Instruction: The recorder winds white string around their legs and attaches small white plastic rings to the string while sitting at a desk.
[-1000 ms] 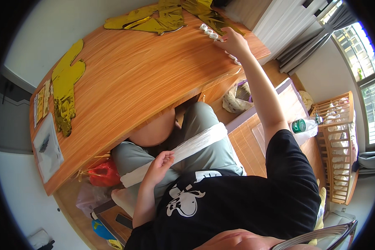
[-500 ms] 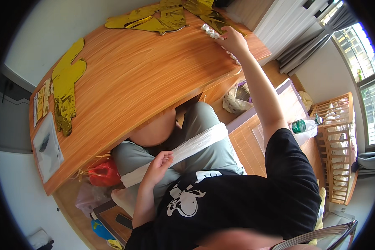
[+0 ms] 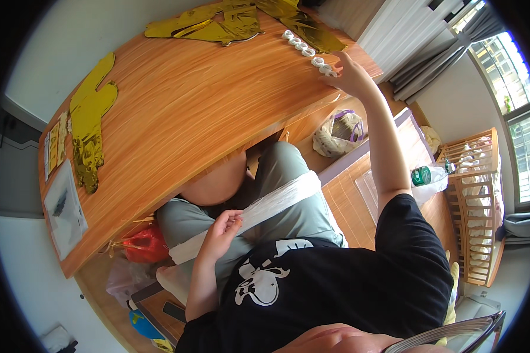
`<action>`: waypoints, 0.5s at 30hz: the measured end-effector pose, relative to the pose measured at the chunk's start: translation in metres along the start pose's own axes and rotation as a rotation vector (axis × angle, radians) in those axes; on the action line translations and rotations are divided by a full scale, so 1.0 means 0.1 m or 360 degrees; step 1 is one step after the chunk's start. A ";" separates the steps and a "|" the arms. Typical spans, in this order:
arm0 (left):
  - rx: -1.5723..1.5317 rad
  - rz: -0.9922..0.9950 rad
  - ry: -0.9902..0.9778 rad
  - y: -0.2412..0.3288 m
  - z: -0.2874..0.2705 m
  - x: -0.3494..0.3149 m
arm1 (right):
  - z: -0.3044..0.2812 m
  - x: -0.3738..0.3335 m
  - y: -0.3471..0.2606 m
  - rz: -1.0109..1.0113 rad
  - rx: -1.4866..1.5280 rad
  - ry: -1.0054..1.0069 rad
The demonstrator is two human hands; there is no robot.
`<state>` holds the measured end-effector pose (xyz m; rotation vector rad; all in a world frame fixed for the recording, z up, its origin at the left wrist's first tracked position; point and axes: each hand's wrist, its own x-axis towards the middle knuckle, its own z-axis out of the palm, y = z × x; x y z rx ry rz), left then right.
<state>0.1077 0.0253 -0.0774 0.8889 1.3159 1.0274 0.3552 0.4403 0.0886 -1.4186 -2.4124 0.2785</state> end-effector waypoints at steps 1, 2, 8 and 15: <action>0.0000 -0.0002 0.0000 0.02 0.00 0.00 | -0.01 -0.08 -0.01 0.0020 0.0053 0.0054; 0.0006 0.0002 0.0000 0.03 0.01 0.00 | -0.02 -0.15 -0.02 0.0040 0.0105 0.0111; -0.0002 -0.0004 -0.0021 -0.04 0.00 0.01 | 0.04 -0.45 -0.08 0.0116 0.0349 0.0315; 0.0026 0.0002 -0.0027 0.00 0.01 0.01 | 0.15 -0.46 -0.06 0.0125 0.0426 0.0468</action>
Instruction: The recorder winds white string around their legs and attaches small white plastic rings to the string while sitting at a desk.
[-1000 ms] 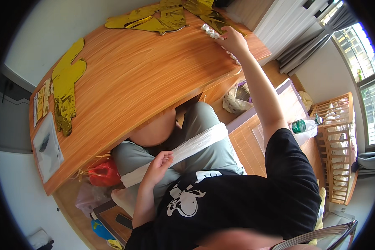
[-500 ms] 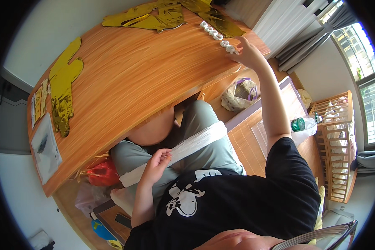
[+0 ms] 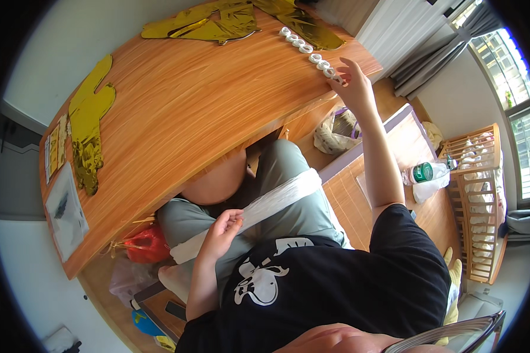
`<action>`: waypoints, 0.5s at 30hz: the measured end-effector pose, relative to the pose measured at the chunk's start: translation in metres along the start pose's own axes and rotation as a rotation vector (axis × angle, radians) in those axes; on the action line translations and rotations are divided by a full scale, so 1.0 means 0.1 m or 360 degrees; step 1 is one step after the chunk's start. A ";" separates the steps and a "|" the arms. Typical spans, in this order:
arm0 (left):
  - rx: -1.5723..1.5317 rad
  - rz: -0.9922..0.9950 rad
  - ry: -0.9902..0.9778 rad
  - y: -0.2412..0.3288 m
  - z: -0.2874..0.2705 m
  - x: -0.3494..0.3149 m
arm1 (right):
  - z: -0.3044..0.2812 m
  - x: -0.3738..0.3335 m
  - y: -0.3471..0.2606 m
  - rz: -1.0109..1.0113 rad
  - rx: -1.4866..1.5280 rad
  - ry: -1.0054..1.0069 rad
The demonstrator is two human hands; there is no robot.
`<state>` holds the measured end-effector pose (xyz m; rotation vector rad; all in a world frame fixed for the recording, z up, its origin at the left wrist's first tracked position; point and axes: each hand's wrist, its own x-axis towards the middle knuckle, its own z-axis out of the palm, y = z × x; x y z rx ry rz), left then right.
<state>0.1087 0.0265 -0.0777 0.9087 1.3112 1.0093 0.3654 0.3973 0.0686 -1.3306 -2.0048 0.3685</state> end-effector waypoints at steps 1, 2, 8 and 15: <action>0.0002 -0.0001 0.0002 0.00 0.00 0.00 | 0.01 0.00 -0.01 -0.0009 -0.0008 0.0026; -0.0008 0.0002 0.0002 -0.01 0.00 0.00 | 0.02 0.00 -0.02 -0.0019 -0.0015 0.0052; -0.0004 -0.0023 0.0012 0.01 0.01 -0.02 | 0.06 0.05 -0.01 -0.0011 0.0050 0.0046; 0.0032 -0.0032 0.0020 0.04 0.01 -0.02 | 0.05 0.06 -0.02 -0.0001 -0.0018 0.0034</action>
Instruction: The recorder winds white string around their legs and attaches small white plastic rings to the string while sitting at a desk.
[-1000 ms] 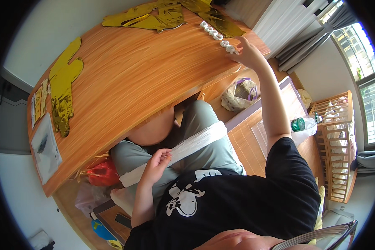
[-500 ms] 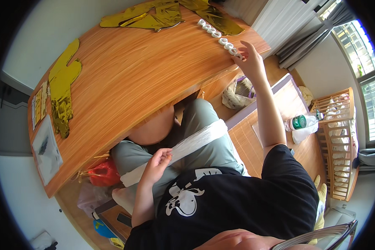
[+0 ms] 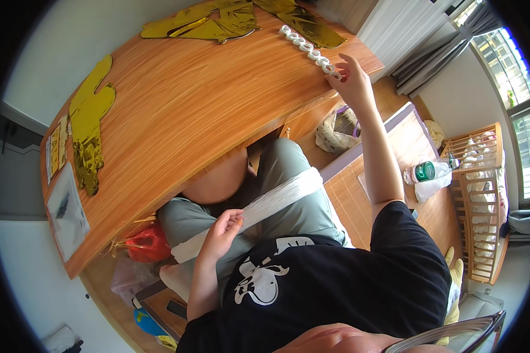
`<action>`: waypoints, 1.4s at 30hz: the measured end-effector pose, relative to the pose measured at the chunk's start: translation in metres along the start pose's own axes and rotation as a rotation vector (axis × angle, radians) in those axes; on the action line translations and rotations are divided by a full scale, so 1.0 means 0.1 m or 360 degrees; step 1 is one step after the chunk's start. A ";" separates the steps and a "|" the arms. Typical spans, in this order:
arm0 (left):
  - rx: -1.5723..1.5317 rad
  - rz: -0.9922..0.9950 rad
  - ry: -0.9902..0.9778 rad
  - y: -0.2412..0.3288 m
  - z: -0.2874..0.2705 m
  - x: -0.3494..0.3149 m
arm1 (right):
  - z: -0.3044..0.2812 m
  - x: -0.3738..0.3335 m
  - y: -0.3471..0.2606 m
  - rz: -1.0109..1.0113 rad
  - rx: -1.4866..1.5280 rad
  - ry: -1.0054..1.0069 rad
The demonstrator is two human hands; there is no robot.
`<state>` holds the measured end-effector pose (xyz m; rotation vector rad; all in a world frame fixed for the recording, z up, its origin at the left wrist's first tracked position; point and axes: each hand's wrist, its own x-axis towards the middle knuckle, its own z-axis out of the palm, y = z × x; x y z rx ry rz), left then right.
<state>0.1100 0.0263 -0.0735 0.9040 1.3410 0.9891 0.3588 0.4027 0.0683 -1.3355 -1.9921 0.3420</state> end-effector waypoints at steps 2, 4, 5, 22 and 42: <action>0.0002 -0.0005 -0.0001 -0.02 -0.01 0.00 | 0.00 -0.01 -0.03 0.0025 0.0011 -0.0017; 0.0005 -0.0010 -0.0004 -0.04 0.00 0.01 | 0.06 0.01 -0.02 0.0002 0.0027 0.0005; 0.0008 -0.0021 -0.0012 -0.04 0.01 0.02 | 0.09 0.03 0.00 -0.0021 0.0041 0.0030; 0.0039 -0.0049 -0.0013 -0.01 0.04 0.04 | 0.34 0.30 0.13 -0.0190 -0.0107 0.0154; -0.0038 0.0071 0.0114 0.05 0.05 0.04 | 0.08 0.06 0.35 0.0011 0.0840 0.0023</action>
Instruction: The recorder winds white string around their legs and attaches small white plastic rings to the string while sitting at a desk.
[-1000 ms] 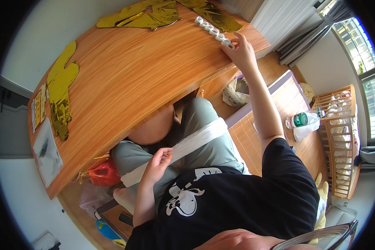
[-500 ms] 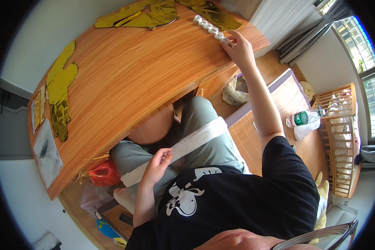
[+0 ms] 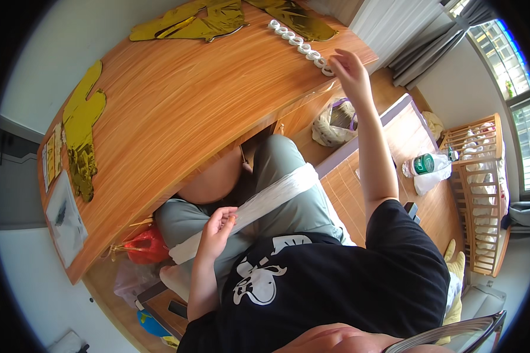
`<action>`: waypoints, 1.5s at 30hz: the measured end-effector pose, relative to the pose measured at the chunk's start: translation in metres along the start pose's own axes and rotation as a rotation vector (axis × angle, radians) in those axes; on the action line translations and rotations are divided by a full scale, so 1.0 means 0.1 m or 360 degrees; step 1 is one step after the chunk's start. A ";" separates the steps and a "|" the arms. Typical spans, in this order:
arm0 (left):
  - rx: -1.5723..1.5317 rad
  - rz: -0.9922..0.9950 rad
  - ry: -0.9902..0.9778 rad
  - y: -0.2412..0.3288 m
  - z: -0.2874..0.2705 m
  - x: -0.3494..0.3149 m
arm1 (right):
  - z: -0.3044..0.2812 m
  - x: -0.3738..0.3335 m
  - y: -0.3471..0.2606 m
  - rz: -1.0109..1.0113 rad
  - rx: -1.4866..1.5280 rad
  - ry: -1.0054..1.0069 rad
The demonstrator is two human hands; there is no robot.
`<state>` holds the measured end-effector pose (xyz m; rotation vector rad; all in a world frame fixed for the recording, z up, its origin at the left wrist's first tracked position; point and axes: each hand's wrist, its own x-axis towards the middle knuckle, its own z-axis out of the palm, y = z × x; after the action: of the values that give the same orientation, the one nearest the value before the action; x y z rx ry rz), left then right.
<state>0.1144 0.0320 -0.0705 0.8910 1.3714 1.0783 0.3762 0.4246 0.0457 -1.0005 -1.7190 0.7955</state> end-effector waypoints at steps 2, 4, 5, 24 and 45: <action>0.0024 0.0000 0.0001 -0.01 -0.02 0.03 | 0.04 -0.13 -0.07 -0.0128 -0.0216 0.0034; 0.0049 0.0002 0.0002 0.01 -0.01 0.06 | 0.06 -0.18 -0.13 -0.0418 -0.0657 0.0077; 0.0046 0.0001 -0.0004 0.03 0.00 0.06 | 0.07 -0.19 -0.12 -0.0382 -0.0642 0.0075; 0.0911 0.0172 0.0634 0.01 -0.42 -0.17 | 0.89 -1.81 -0.24 -0.0803 -0.0335 -0.0903; 0.1382 0.0536 0.0412 -0.28 0.01 -0.05 | 1.46 -2.56 -0.24 -0.0658 -0.0373 -0.1584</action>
<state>0.1174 0.0188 -0.0953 1.6984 2.0062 0.8414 0.2850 0.1762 -0.0862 -0.3267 -2.7989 0.8875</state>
